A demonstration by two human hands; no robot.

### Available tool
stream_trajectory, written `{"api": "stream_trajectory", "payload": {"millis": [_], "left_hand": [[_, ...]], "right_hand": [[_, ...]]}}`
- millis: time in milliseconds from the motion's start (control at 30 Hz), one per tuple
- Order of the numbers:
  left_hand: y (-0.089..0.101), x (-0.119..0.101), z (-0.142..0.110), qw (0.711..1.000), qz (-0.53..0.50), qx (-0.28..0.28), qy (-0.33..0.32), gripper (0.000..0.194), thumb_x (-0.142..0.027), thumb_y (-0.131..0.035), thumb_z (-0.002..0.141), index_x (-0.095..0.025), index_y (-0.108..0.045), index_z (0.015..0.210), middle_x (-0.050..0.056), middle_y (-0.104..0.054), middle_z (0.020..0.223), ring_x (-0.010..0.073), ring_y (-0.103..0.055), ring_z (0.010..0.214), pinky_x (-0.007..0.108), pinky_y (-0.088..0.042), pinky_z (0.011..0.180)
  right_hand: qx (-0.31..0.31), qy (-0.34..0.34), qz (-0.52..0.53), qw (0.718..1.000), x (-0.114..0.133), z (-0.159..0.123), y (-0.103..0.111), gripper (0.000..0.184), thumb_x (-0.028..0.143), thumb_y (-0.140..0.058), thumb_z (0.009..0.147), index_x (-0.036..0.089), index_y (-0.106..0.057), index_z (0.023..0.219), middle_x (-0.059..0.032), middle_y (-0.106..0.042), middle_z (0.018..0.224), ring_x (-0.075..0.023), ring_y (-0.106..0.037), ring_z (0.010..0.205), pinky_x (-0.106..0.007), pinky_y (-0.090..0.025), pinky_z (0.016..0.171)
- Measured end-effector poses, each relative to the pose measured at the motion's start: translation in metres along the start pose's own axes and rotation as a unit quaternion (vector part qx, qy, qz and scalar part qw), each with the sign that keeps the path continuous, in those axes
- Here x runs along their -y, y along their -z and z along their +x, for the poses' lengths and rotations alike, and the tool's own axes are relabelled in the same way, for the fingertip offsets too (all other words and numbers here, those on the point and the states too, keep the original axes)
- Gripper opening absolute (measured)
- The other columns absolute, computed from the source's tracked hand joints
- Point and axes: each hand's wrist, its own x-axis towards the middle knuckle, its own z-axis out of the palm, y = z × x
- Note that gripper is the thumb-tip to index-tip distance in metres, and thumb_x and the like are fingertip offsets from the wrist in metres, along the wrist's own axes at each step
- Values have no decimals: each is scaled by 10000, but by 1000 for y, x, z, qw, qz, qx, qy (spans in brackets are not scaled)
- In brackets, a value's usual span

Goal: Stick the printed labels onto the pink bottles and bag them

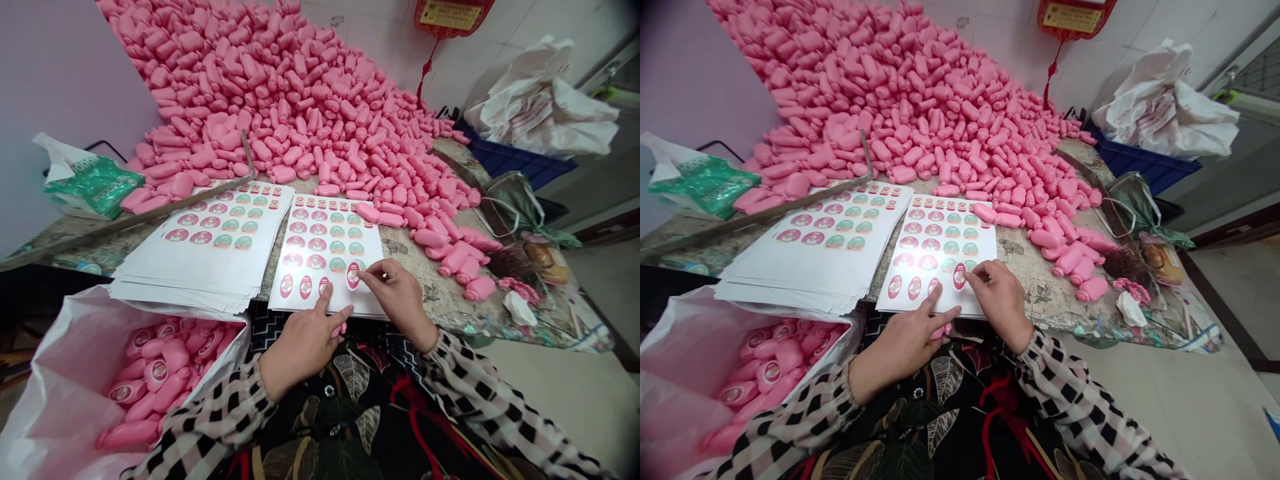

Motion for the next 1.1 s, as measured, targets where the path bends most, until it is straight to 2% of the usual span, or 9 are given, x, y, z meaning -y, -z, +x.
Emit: {"api": "stream_trajectory", "payload": {"millis": [67, 133, 200, 300, 333, 400, 600, 833, 1100], "left_hand": [[6, 1, -3, 991, -129, -36, 10, 487, -348, -557, 836, -319, -476, 1316, 137, -400, 1418, 312, -580, 1061, 475, -448, 878], [12, 1, -4, 940, -327, -74, 58, 471, -439, -556, 834, -282, -509, 1276, 103, -584, 1210, 256, -594, 1015, 404, -470, 853], [18, 0, 0, 818, -556, -83, 125, 470, -535, -495, 843, -238, -541, 1204, 62, -640, 950, 169, -621, 754, 300, -504, 664], [24, -1, 11, 576, -791, -83, 187, 483, -617, -462, 820, -200, -579, 1034, 9, -572, 766, 94, -530, 542, 215, -436, 476], [25, -1, 15, 517, -830, -89, 192, 483, -624, -484, 802, -190, -587, 985, 3, -559, 759, 89, -527, 551, 208, -436, 476], [26, -2, 22, 454, -864, -100, 194, 494, -627, -512, 781, -166, -602, 932, 4, -547, 759, 90, -531, 578, 208, -452, 491], [18, -6, 27, 458, -859, -137, 184, 464, -589, -554, 778, -147, -621, 905, 25, -560, 820, 101, -541, 626, 223, -477, 535], [12, -8, 25, 496, -840, -146, 167, 515, -585, -545, 790, -117, -633, 983, 40, -556, 799, 114, -548, 658, 227, -474, 579], [14, -11, 27, 489, -843, -153, 166, 498, -583, -543, 793, -118, -623, 954, 39, -569, 802, 113, -567, 680, 215, -476, 604]], "right_hand": [[23, -50, 97, 994, -6, 4, 1, 262, 459, -664, 736, 202, -632, 699, 10, -603, 692, -130, -508, 616, -258, -352, 585], [42, -75, 196, 977, -4, 4, 3, 274, 449, -691, 710, 187, -614, 694, 15, -578, 658, -125, -491, 610, -255, -359, 585], [53, -73, 258, 962, 7, -2, 4, 273, 433, -705, 702, 179, -605, 698, 16, -569, 658, -120, -480, 616, -254, -364, 594], [82, -38, 280, 956, 29, -14, 3, 249, 408, -702, 717, 179, -606, 706, 15, -568, 674, -115, -467, 623, -250, -361, 592], [93, -26, 277, 956, 35, -18, 1, 239, 401, -697, 726, 182, -606, 708, 17, -566, 678, -113, -465, 622, -248, -358, 587], [109, -5, 263, 959, 43, -25, -3, 220, 390, -684, 746, 188, -606, 709, 18, -565, 690, -112, -468, 624, -245, -355, 583], [113, 21, 227, 967, 40, -30, -11, 195, 384, -666, 774, 202, -617, 722, 26, -567, 700, -110, -481, 636, -241, -368, 598], [102, 34, 212, 971, 37, -31, -15, 180, 371, -668, 773, 207, -621, 716, 29, -568, 704, -111, -486, 639, -238, -370, 593], [102, 28, 195, 975, 33, -30, -20, 179, 378, -655, 778, 211, -622, 722, 20, -585, 721, -123, -512, 650, -239, -382, 586]]}}
